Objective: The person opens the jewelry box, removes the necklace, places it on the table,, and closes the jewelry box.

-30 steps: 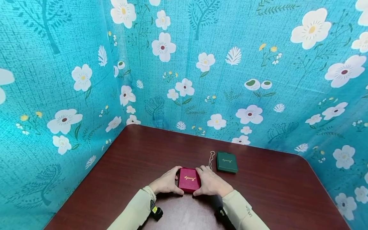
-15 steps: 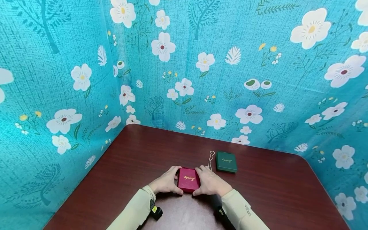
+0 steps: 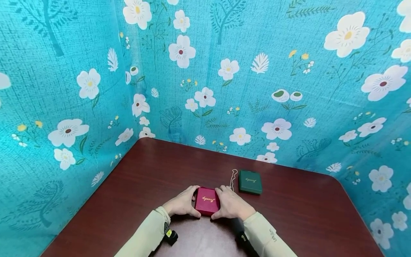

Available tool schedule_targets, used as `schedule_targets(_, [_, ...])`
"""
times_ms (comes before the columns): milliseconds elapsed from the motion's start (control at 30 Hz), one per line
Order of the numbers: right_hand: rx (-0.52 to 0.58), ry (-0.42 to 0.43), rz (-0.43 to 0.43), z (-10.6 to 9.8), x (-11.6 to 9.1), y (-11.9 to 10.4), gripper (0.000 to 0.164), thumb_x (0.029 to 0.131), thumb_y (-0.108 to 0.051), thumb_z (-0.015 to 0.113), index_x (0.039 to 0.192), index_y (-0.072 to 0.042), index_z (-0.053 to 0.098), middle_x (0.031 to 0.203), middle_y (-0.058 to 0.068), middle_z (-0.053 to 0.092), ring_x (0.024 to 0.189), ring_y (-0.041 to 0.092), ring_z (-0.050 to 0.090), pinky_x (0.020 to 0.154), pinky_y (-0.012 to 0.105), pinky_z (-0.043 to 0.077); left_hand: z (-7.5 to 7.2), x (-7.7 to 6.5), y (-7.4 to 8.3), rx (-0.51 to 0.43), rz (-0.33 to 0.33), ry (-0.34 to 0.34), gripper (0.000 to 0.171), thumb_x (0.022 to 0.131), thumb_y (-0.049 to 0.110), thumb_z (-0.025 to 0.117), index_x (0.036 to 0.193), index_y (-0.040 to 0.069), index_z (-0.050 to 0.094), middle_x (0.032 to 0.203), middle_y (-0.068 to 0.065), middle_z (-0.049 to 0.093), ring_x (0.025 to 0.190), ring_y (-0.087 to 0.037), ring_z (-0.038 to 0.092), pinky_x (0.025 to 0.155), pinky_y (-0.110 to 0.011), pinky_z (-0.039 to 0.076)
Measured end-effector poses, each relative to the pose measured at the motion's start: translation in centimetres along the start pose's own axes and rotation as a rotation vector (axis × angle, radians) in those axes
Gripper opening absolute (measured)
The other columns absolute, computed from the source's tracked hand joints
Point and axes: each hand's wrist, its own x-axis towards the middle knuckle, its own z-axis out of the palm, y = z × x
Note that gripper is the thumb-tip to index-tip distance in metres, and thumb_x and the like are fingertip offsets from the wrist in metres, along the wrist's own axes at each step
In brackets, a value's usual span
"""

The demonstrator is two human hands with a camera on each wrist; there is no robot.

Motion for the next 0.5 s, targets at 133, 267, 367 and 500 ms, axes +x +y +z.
schedule_targets(133, [-0.006,0.009,-0.007,0.06,-0.06,0.08,0.084,0.057,-0.055,0.084,0.115,-0.002,0.054,0.096,0.004,0.050,0.092,0.021,0.048,0.081,0.038,0.048,0.21,0.19,-0.10,0.018,0.006,-0.002,0.091,0.057,0.023,0.091,0.131,0.008,0.040,0.114,0.000,0.047,0.093,-0.013,0.052,0.076,-0.027,0.045])
schedule_targets(267, [-0.012,0.003,-0.004,0.14,-0.03,0.18,0.084,0.056,-0.054,0.084,0.115,-0.002,0.054,0.098,0.005,0.051,0.093,0.022,0.049,0.082,0.038,0.048,0.27,0.28,-0.09,0.023,0.016,-0.006,0.090,0.057,0.023,0.090,0.130,0.008,0.040,0.114,0.000,0.047,0.093,-0.014,0.051,0.077,-0.027,0.045])
schedule_targets(367, [-0.017,-0.003,-0.001,0.27,0.04,0.26,0.085,0.055,-0.056,0.084,0.115,-0.003,0.054,0.099,0.005,0.051,0.093,0.021,0.049,0.083,0.038,0.049,0.22,0.27,-0.14,0.025,0.019,-0.012,0.090,0.057,0.024,0.090,0.130,0.007,0.040,0.114,0.000,0.047,0.093,-0.013,0.051,0.077,-0.027,0.045])
schedule_targets(500, [-0.018,0.003,-0.008,0.28,0.24,0.28,0.084,0.056,-0.057,0.083,0.114,-0.003,0.055,0.098,0.004,0.051,0.093,0.020,0.048,0.081,0.036,0.049,0.04,0.27,-0.24,0.023,0.018,-0.012,0.090,0.058,0.025,0.090,0.130,0.008,0.040,0.114,0.000,0.046,0.092,-0.013,0.050,0.076,-0.027,0.045])
